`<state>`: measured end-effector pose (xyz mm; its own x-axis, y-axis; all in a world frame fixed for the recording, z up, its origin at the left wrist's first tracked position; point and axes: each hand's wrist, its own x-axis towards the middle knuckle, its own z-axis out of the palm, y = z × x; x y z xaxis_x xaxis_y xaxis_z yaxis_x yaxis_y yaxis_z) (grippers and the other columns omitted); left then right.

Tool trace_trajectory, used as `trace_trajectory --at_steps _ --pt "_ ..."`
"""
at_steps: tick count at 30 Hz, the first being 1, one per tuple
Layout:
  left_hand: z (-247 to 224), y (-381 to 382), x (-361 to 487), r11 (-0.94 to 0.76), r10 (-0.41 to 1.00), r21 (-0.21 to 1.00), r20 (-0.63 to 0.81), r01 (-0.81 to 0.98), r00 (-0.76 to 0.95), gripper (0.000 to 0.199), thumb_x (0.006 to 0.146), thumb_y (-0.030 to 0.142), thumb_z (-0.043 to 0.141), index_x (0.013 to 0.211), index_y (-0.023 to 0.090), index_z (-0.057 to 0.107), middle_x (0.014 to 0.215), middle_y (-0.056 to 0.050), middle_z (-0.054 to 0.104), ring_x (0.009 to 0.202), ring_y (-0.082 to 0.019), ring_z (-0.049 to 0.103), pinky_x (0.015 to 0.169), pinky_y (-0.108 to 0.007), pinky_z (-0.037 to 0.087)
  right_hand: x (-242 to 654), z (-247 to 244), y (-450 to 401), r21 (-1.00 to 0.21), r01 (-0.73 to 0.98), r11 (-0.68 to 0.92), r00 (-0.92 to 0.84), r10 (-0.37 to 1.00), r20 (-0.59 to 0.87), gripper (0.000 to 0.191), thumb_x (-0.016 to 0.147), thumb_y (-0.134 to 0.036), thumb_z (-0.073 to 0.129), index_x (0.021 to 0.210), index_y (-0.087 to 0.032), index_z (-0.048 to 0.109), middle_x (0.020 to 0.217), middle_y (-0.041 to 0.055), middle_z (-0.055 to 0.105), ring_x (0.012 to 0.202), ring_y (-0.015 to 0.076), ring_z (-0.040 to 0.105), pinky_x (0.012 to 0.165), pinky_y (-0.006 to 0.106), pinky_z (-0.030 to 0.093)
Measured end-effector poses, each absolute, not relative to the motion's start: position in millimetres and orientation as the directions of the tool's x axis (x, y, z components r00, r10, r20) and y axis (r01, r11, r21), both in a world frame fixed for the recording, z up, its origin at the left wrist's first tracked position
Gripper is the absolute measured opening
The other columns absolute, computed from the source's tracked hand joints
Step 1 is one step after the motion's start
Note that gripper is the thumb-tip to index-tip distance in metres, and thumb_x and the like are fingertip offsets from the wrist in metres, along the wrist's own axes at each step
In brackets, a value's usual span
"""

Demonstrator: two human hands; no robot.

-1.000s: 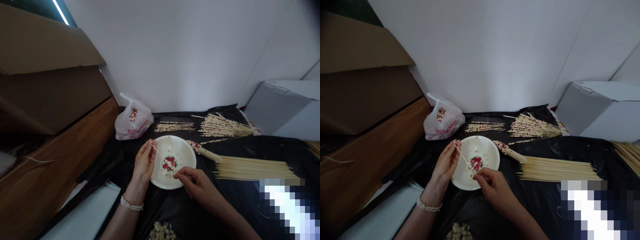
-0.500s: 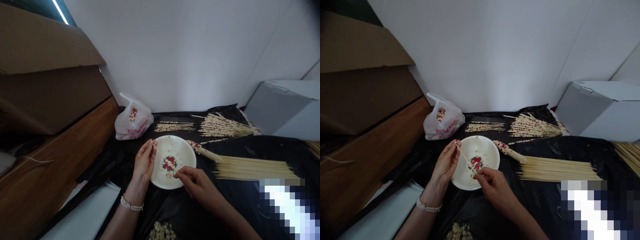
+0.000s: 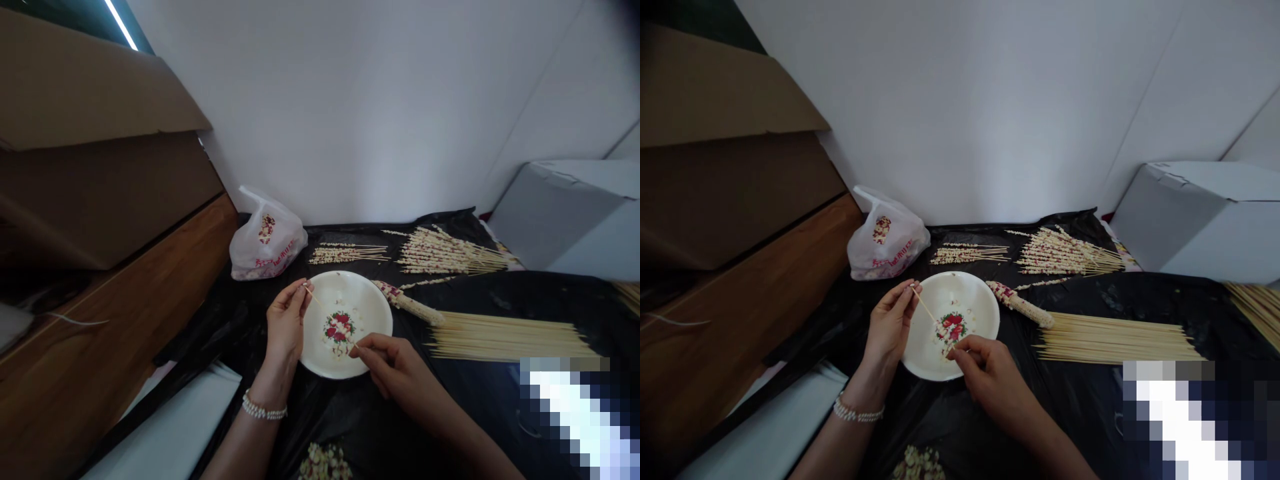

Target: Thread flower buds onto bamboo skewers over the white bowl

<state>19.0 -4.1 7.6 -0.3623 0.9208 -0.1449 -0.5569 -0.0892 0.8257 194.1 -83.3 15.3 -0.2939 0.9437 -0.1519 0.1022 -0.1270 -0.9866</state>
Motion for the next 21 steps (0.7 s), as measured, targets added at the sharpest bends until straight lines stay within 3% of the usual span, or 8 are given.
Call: trace_trajectory --at_steps 4,11,18,21 --pt "6.1 -4.0 20.0 -0.109 0.913 0.856 -0.114 -0.505 -0.391 0.012 0.074 0.007 0.072 0.085 0.012 0.074 0.081 -0.006 0.075 0.074 -0.010 0.069 0.072 -0.016 0.052 193.6 16.0 -83.1 -0.985 0.105 -0.134 -0.295 0.942 -0.159 0.029 0.091 -0.038 0.050 0.082 -0.014 0.064 0.042 -0.0089 0.036 0.039 0.0075 0.030 0.041 0.022 0.016" --pt "5.1 -4.3 22.5 -0.086 0.905 0.820 -0.173 -0.566 -0.389 0.013 0.077 0.006 0.069 0.088 0.012 0.073 0.082 -0.007 0.075 0.077 -0.009 0.069 0.076 -0.018 0.052 191.4 15.9 -84.5 -0.986 0.150 -0.077 -0.276 0.954 -0.117 0.031 0.090 -0.040 0.050 0.075 -0.015 0.060 0.046 -0.0070 0.038 0.042 0.0082 0.033 0.042 0.022 0.020" --pt "-2.0 -5.2 24.4 -0.151 0.898 0.874 -0.073 -0.461 -0.433 0.014 0.074 0.012 0.073 0.089 0.014 0.073 0.082 -0.006 0.075 0.075 -0.010 0.069 0.072 -0.017 0.052 190.5 16.0 -84.7 -0.984 0.167 -0.064 -0.272 0.956 -0.108 0.032 0.091 -0.040 0.051 0.077 -0.015 0.064 0.047 -0.0064 0.039 0.042 0.0089 0.035 0.042 0.022 0.021" --pt "-0.2 -5.7 25.2 -0.136 0.910 0.852 -0.094 -0.506 -0.404 0.016 0.078 0.011 0.069 0.093 0.014 0.073 0.084 -0.006 0.075 0.077 -0.010 0.069 0.073 -0.017 0.053 190.5 15.6 -83.6 -0.984 0.173 -0.052 -0.266 0.959 -0.097 0.031 0.091 -0.039 0.051 0.077 -0.015 0.064 0.047 -0.0061 0.039 0.042 0.0091 0.035 0.043 0.023 0.021"
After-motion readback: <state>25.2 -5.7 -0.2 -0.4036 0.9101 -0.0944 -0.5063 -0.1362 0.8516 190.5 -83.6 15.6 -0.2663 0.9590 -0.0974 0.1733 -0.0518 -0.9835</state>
